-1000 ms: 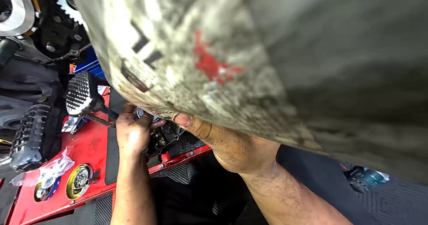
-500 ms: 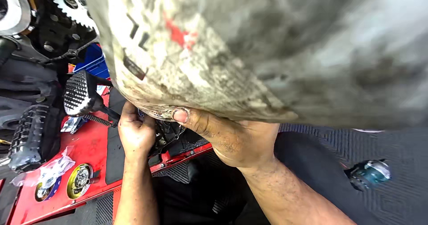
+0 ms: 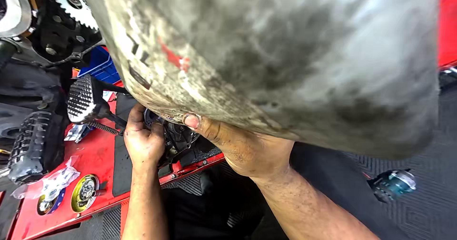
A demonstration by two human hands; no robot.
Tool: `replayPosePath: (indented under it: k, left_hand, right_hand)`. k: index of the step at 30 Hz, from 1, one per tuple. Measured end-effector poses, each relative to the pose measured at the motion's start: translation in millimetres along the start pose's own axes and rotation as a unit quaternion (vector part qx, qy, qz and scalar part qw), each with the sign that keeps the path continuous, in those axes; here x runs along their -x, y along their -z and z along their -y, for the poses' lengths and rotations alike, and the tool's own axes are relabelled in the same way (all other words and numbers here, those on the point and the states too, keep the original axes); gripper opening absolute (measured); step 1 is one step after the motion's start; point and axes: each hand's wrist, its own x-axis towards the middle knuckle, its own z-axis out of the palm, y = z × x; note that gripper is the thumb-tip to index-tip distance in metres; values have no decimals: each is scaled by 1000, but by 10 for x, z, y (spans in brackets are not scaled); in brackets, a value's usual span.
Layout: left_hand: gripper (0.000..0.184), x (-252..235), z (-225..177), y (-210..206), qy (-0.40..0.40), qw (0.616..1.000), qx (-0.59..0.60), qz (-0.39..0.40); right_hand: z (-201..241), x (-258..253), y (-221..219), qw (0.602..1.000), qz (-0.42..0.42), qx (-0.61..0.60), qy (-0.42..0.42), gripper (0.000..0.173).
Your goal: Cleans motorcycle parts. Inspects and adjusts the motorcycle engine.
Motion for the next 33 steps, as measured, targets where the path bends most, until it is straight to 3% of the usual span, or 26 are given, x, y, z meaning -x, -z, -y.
replayPosePath:
  k: [9,16,20,25,33]
  left_hand:
    - [65,-73,-69,-6,-1,991,130,-15]
    - [60,-97,-71,-25,32,990,133,-23]
    - [48,-108,-47,-2,41,977,210,9]
    - [62,-77,-89,-19,26,956,282,72]
    - [56,-35,-137,-45,18,947,310,84]
  right_hand:
    - [9,-51,-8,999,-12,-30,-1,53]
    - [53,-49,17,999,-6,-37,-2,53]
    - [65,-51,19,1000,-9,-23,-4,57]
    - [87,-70,11,998,-11,-57,-8,55]
    - [63,-25,-8,997,-16,-74,-15,50]
